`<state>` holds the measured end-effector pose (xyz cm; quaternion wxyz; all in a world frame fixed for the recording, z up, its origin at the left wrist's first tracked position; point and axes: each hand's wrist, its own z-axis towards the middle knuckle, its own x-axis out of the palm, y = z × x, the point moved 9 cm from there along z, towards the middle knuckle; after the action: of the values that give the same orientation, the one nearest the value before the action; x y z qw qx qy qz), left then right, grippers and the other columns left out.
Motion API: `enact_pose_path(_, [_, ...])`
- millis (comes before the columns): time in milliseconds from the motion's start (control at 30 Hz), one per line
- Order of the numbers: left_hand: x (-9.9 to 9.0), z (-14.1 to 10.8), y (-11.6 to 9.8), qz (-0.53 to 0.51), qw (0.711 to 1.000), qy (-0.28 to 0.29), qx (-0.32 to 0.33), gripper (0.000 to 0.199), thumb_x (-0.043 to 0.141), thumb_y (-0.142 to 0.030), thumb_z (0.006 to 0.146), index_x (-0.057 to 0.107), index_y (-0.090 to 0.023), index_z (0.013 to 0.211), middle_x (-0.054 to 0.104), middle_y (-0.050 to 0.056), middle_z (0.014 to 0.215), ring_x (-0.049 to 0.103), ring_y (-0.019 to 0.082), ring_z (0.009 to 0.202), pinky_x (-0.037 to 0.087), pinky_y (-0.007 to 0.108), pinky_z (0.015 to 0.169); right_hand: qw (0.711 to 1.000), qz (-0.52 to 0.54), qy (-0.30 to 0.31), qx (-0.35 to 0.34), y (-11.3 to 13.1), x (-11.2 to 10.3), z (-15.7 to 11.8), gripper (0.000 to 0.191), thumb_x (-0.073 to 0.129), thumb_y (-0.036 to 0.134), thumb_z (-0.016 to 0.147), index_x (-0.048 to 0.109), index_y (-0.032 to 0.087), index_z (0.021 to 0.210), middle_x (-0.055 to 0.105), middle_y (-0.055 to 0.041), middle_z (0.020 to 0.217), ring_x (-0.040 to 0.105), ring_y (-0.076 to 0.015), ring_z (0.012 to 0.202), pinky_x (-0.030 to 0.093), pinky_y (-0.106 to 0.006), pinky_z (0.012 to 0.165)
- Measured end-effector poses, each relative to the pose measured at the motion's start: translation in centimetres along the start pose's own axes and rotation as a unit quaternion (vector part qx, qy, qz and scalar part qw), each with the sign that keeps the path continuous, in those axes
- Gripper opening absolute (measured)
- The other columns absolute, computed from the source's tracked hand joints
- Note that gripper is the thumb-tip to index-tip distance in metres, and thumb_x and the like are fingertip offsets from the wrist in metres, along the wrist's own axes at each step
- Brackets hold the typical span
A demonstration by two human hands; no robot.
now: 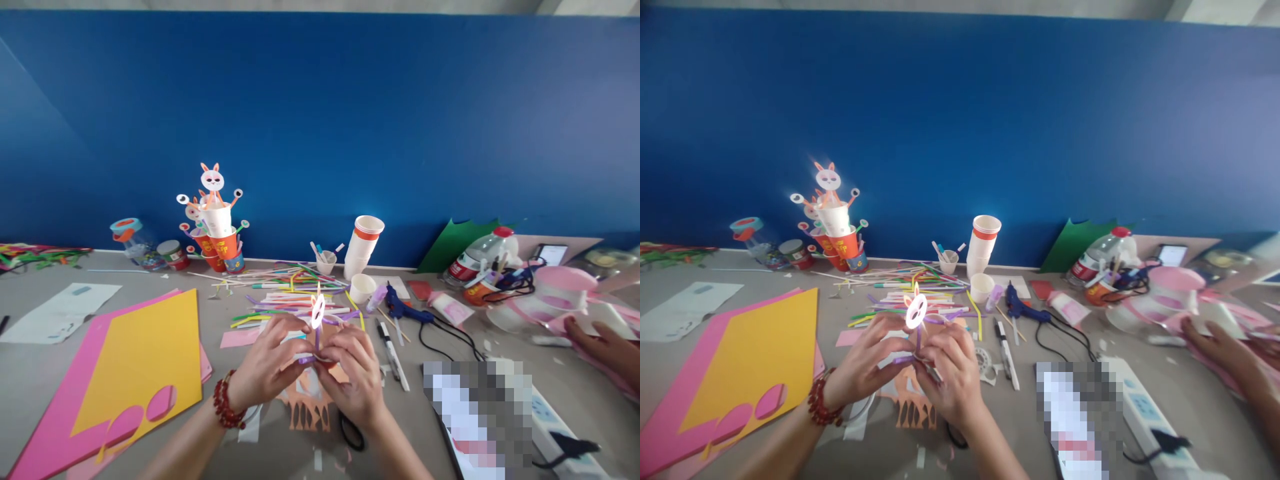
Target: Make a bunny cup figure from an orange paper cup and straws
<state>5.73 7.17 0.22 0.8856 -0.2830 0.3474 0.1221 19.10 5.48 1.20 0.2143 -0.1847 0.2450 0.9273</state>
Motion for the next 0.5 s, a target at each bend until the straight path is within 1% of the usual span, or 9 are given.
enact_pose_path(200, [-0.7,0.5,-1.0,-0.012,0.998,0.063,0.013,0.022,0.060,-0.016,0.090,0.061,-0.020,0.111,0.062,0.008,0.117,0.049,0.025,0.111,0.042,0.040,0.099,1.000,-0.018,0.003,-0.022,0.8,0.1,-0.2,0.013,0.069,0.013,0.082,0.064,0.023,0.089,0.069,-0.0046,0.087,0.062,-0.0244,0.087,0.049,-0.047,0.088])
enact_pose_path(367, [-1.4,0.7,-1.6,-0.006,0.998,0.058,0.021,0.020,0.060,-0.018,0.089,0.062,-0.022,0.108,0.066,0.007,0.110,0.054,0.024,0.105,0.045,0.038,0.096,0.999,-0.018,0.021,-0.037,1.4,0.2,-0.3,0.015,0.069,0.012,0.081,0.063,0.023,0.090,0.069,-0.0045,0.088,0.063,-0.0233,0.084,0.052,-0.043,0.081])
enact_pose_path(500, [-1.4,0.7,-2.1,-0.013,0.998,0.050,0.029,0.022,0.060,-0.013,0.084,0.061,-0.021,0.104,0.067,0.007,0.103,0.056,0.023,0.101,0.047,0.037,0.092,0.998,-0.022,0.029,-0.045,1.7,0.2,-0.2,0.020,0.071,0.014,0.080,0.061,0.025,0.094,0.069,-0.0042,0.089,0.064,-0.0234,0.084,0.053,-0.046,0.083])
